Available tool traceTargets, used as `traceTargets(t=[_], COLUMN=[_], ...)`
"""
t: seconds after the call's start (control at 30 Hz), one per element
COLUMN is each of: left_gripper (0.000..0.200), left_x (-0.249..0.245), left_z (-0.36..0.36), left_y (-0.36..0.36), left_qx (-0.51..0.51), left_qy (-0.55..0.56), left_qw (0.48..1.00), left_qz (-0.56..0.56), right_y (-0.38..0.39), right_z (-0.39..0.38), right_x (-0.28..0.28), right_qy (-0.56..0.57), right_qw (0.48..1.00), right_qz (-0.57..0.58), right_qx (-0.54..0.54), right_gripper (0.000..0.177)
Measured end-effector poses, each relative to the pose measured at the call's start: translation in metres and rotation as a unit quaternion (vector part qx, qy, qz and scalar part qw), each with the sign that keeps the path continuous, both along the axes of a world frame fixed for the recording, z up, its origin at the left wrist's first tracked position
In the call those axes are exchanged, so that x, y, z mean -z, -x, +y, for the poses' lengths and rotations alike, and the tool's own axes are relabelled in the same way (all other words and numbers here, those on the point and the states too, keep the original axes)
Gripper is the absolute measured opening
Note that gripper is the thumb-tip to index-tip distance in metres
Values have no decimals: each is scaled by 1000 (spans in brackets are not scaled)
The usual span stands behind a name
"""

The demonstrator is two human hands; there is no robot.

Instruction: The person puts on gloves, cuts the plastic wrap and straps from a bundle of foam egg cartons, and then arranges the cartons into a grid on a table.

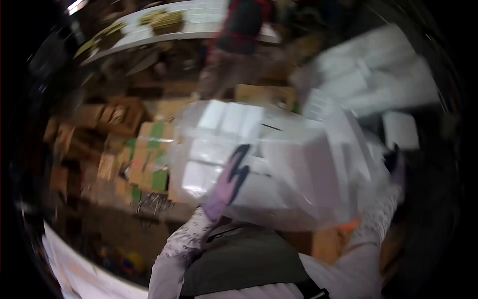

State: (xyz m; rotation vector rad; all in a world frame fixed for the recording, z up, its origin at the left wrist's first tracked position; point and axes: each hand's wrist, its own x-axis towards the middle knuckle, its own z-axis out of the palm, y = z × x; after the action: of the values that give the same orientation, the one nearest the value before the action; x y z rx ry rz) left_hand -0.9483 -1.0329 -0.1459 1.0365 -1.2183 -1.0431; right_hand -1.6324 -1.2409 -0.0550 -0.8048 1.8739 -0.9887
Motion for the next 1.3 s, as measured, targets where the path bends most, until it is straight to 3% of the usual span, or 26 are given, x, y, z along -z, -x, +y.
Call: traceTargets(t=[0.07,0.13,0.2,0.27,0.3,0.37,0.43,0.47,0.5,0.53,0.63,0.73,0.77,0.8,0.87,0.97,1.03,1.1,1.17,1.27,1.3], left_gripper=[53,59,62,50,54,35,37,31,33,36,40,46,51,56,64,73,75,71,68,59,55], left_x=[-14,-17,-8,114,123,72,93,94,81,58,75,76,78,79,78,61,4,-29,-38,-50,-61], left_z=[-9,-5,8,22,15,6,2,0,1,7,12,22,20,18,17,15,20,29,37,49,52], left_y=[5,19,27,-1,-8,0,-13,-14,-9,-3,-15,-16,-14,-14,-21,-29,-21,-23,-27,-32,-23], left_qx=[16,27,15,-62,-54,-64,-100,-150,-123,-96,-54,25,88,145,175,87,-16,-19,-35,-94,-103], left_qy=[10,4,-15,69,-1,-26,-27,31,11,-10,-79,-48,-23,6,36,-3,-75,-115,-173,-260,-273], left_qw=[995,990,985,923,963,990,984,960,958,955,943,988,993,946,857,872,872,885,893,903,902], left_qz=[-96,-136,-173,-374,-265,-125,-147,-233,-258,-281,-319,-143,75,289,484,482,484,451,413,329,320], right_y=[-15,-64,-73,-97,-103,-118,-147,-156,-166,-178,-204,-232,-243,-252,-267,-273,-260,-239,-229,-236,-248], right_z=[9,23,27,46,42,42,63,68,74,92,134,176,190,200,210,215,208,191,157,75,64], right_x=[-6,-4,11,35,45,63,66,77,87,83,76,43,26,13,8,12,12,1,-20,-22,-23], right_qy=[-22,28,-5,51,41,55,63,42,19,38,77,107,92,78,70,29,14,13,24,193,148], right_qw=[1000,996,998,995,995,986,953,937,917,908,897,840,827,810,760,770,778,877,934,903,913], right_qz=[-11,85,47,-6,-4,-31,-101,-141,-179,-146,-164,-218,-171,-124,75,95,86,33,-22,-68,-99], right_qx=[5,15,-30,-85,-90,-155,-278,-318,-356,-391,-404,-485,-527,-568,-642,-630,-622,-478,-356,-377,-368], right_gripper=[65,58,63,60,59,65,60,59,58,67,77,99,104,110,104,92,87,92,100,77,76])
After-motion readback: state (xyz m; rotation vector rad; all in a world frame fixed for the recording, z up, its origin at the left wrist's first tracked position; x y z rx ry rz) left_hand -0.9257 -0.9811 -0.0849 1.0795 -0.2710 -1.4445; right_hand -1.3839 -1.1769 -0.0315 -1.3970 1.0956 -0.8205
